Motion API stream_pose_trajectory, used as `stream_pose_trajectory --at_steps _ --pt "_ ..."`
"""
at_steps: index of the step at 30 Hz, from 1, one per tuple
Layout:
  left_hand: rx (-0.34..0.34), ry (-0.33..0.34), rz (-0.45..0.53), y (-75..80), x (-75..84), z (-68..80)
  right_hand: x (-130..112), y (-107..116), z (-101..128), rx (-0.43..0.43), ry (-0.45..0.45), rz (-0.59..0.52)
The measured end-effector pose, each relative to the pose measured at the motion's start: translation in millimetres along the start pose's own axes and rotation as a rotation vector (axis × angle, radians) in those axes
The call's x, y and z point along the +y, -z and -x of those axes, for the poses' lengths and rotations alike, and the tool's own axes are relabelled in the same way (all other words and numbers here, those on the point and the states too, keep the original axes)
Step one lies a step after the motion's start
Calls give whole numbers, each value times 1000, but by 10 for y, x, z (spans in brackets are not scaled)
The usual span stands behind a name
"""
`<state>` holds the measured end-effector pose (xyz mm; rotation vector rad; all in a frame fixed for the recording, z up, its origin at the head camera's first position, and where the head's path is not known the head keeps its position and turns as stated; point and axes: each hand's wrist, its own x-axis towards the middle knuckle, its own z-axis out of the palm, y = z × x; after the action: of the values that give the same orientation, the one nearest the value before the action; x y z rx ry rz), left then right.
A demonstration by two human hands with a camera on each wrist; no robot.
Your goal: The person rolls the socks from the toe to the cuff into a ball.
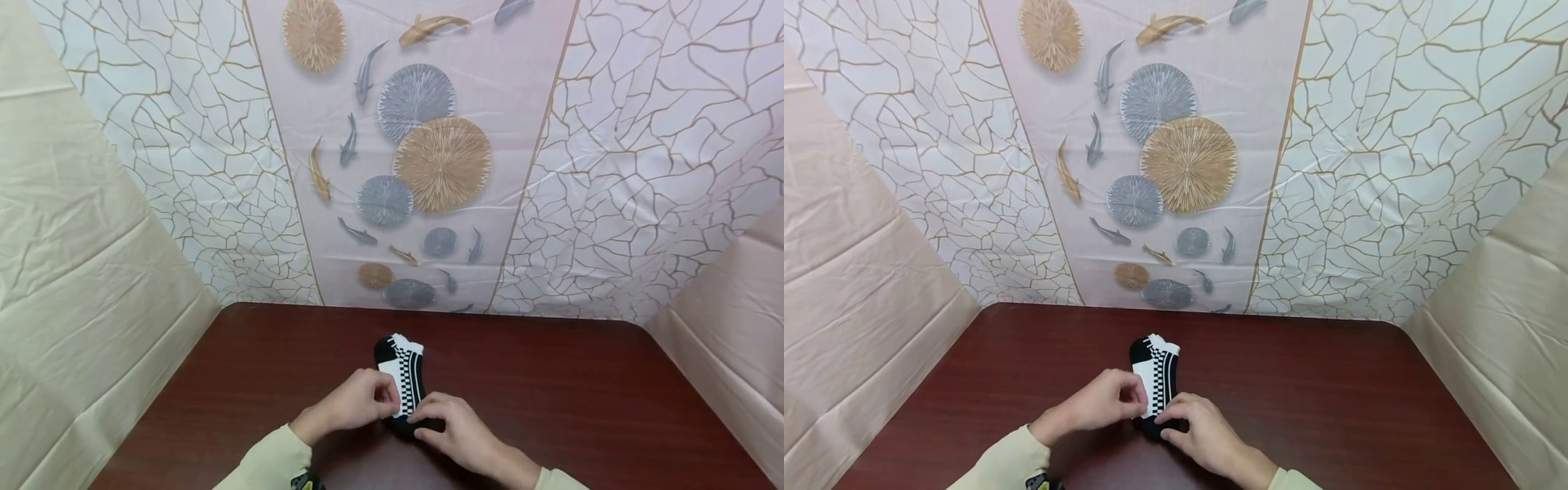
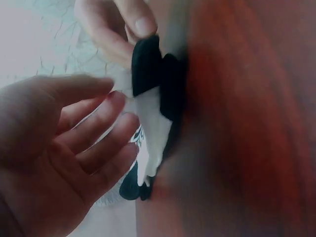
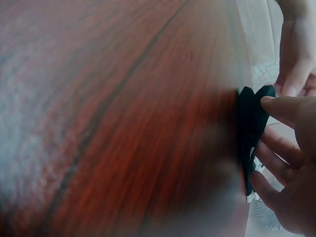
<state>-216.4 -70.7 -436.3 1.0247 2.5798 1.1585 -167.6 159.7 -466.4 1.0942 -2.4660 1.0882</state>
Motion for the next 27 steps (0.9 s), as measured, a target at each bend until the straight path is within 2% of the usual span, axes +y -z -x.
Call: stream_pose_trajectory --at_steps 4,12,15,18,21,27 --pt "-72 -53 -55 -44 42 80 24 -6 11 -20 -22 4" --pt "-97 -71 -133 -126 -14 142 47 -49 14 -24 -36 3" --pt "-92 -99 -214 -159 -56 147 53 -65 9 -27 -42 35" --pt "-72 -122 -343 -178 -75 161 54 -80 -5 -38 -55 78" --pt "-43 -117 -454 -187 -66 177 45 -89 -24 -61 -86 110" --pt "3 -142 -569 -212 -56 168 12 -94 -62 -107 -126 184"
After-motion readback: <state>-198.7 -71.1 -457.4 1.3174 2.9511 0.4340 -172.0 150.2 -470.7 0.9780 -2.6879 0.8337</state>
